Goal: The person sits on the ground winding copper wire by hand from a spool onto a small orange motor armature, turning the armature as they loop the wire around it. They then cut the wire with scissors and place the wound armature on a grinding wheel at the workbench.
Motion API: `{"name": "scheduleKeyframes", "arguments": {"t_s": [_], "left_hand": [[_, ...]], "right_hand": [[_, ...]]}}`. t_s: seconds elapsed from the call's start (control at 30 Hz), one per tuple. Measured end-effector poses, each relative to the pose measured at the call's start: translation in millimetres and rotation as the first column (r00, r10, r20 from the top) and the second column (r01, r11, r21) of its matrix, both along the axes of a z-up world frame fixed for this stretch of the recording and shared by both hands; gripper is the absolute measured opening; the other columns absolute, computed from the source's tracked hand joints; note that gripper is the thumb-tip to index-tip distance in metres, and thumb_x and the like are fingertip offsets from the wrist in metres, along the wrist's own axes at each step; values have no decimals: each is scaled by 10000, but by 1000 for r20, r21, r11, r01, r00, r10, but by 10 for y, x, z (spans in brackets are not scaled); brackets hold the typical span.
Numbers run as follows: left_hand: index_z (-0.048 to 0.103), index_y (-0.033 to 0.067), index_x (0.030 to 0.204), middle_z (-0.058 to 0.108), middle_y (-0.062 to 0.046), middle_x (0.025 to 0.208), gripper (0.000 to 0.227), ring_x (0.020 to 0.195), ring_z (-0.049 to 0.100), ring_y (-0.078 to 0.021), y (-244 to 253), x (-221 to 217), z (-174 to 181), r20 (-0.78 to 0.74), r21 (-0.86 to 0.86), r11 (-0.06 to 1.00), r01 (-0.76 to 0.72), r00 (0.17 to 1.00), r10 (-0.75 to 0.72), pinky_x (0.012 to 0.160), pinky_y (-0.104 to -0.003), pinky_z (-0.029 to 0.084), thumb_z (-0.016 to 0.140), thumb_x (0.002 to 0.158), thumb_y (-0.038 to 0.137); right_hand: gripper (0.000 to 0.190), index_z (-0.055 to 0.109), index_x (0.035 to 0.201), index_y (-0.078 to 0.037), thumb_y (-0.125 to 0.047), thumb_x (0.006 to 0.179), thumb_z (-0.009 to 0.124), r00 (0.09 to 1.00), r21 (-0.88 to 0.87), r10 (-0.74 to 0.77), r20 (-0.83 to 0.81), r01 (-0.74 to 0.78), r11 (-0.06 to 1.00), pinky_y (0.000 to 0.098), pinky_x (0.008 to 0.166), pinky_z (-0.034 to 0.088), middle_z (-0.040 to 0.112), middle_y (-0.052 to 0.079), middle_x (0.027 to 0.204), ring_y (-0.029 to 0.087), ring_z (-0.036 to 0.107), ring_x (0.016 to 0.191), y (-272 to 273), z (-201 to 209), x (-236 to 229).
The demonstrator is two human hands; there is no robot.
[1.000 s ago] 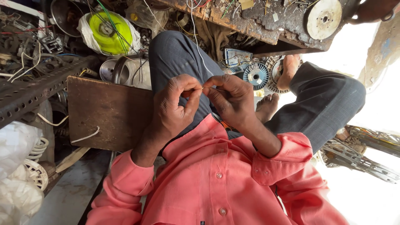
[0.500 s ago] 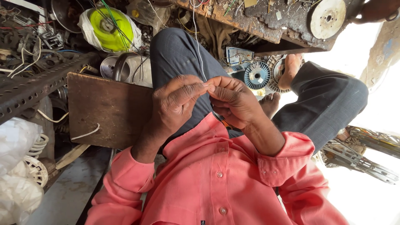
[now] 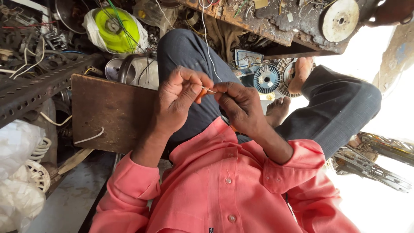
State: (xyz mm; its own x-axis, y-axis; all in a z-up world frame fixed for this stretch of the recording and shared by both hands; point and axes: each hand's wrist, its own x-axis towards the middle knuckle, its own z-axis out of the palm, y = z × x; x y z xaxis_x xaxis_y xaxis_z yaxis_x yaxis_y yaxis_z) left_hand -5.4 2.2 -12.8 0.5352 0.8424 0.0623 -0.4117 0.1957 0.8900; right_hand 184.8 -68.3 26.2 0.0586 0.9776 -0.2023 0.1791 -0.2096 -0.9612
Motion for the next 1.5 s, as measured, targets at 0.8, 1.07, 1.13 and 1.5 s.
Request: {"name": "scheduleKeyframes", "arguments": {"t_s": [0.8,1.07,1.13,1.5], "left_hand": [[599,15,1033,580,-68,1125,98,936,592,-121,40,111,94,-186,129,986,109,979,-84,844,-277,537,644,1056,99],[529,9,1215,688,-96,1089,216,886,687,-113,-25,230,91,10,-158,986,42,999,-41,811,-269,602,590,1015,-47],[524,6,1199,687,-101,1067,201,878,685,-119,-62,254,57,3,-115,993,15,1000,-15,807,-271,600,598,1030,-72],[479,30,1172,671,-94,1058,305,934,730,-131,-112,370,153,-256,499,852,-161,911,322,827,-271,635,689,991,-97]], "right_hand": [[151,759,1131,1,-108,1038,709,999,3,-38,-23,38,999,217,534,411,619,-23,730,34,502,634,-53,-8,16],[130,699,1045,23,-83,1031,624,936,86,-152,-318,188,978,224,757,555,748,49,908,82,688,812,8,84,-78],[117,705,1075,31,-67,1055,644,951,122,-155,-267,193,974,212,732,513,739,43,919,67,646,804,-68,-13,-55],[140,639,1092,-19,-51,1005,745,945,177,-316,-81,326,929,175,519,227,457,-116,638,-36,338,561,-90,-70,-62]]}}
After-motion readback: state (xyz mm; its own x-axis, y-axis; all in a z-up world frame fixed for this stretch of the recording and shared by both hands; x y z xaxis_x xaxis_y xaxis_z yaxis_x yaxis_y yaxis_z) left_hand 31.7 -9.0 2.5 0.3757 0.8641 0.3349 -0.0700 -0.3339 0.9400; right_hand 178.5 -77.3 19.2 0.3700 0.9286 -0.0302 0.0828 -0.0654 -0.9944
